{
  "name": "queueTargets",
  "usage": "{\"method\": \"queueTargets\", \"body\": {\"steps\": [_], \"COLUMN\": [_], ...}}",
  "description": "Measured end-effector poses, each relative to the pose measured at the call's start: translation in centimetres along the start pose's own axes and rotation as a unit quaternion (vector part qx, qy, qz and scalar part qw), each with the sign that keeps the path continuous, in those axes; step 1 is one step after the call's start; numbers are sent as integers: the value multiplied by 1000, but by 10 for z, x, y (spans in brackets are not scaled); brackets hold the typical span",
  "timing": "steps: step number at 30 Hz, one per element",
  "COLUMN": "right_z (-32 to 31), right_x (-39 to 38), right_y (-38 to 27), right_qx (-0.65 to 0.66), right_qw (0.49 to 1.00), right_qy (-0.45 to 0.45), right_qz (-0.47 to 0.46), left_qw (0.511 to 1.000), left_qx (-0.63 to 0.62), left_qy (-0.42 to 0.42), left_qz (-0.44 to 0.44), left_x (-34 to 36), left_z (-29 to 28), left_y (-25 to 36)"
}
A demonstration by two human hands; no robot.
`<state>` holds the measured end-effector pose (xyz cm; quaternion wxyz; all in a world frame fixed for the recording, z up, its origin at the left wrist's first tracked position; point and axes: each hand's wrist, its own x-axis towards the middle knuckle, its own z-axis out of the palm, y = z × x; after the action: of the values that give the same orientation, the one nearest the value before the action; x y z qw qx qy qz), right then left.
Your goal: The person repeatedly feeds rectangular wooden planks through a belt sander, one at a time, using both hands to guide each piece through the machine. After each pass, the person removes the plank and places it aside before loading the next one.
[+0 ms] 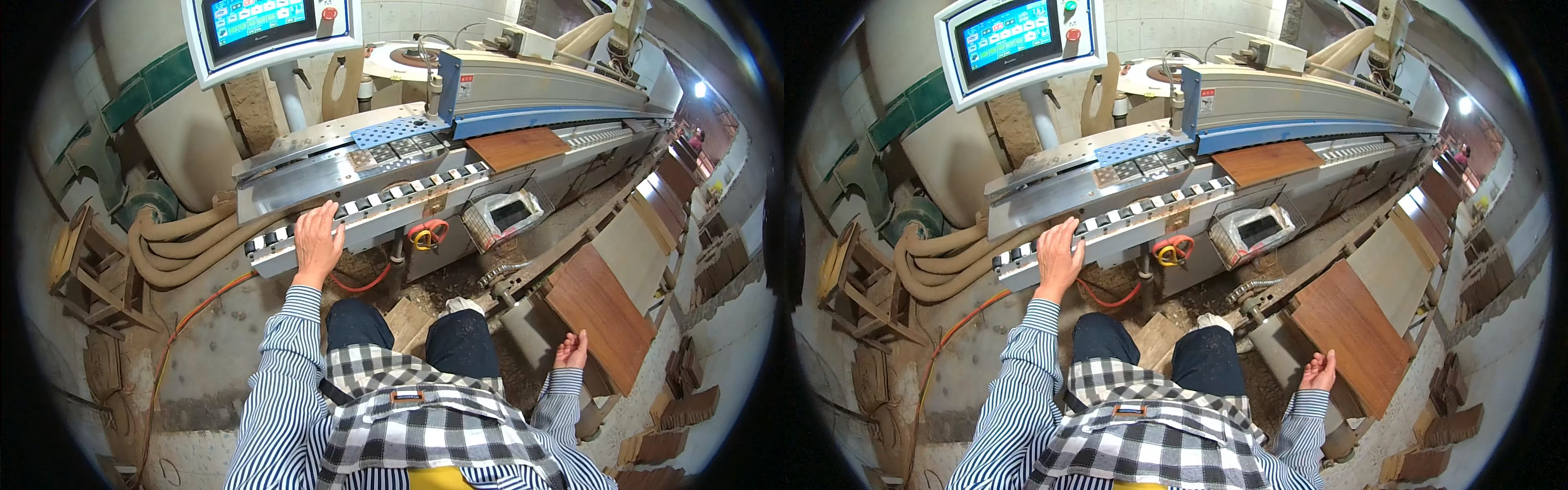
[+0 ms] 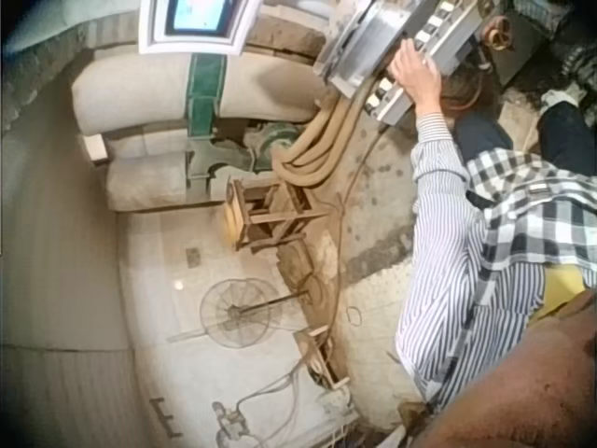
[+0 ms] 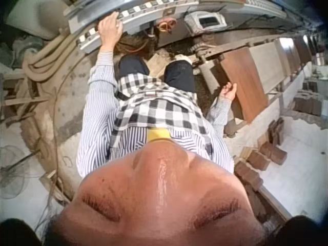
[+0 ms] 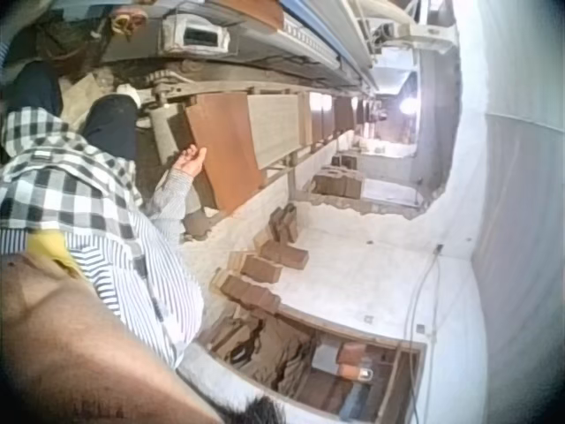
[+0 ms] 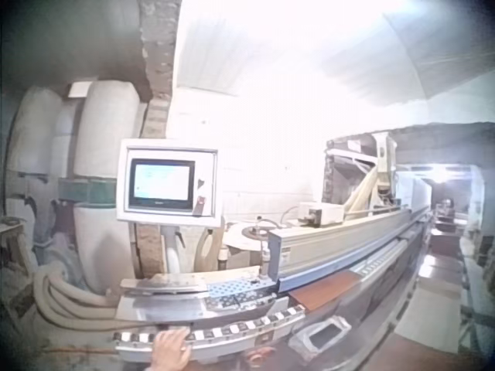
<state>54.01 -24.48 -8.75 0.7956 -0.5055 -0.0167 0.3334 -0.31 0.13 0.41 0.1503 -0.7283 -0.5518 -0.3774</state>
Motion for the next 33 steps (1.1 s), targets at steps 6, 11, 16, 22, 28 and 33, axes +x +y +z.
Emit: {"method": "queueTargets", "body": {"steps": [6, 11, 16, 22, 28, 33], "right_z": [27, -18, -37, -11, 97, 204], "right_x": [-64, -57, -53, -66, -79, -105], "right_y": [10, 3, -17, -9, 25, 66], "right_qx": [-14, 94, 66, 71, 41, 8], "right_qw": [983, 995, 998, 986, 952, 892], "right_qy": [-125, 16, -19, -140, -280, -395], "right_qz": [133, 18, 14, 55, 118, 221], "left_qw": [1000, 1000, 999, 992, 972, 974], "left_qx": [-5, -4, -18, -99, -196, -165], "left_qy": [-7, -11, -38, -77, -125, -145], "left_qz": [5, 7, -15, -28, 24, 50], "left_x": [0, 1, 0, -11, -46, -69], "left_z": [-2, -2, -6, -30, -83, -112], "left_y": [-3, -2, -3, 5, 55, 64]}}
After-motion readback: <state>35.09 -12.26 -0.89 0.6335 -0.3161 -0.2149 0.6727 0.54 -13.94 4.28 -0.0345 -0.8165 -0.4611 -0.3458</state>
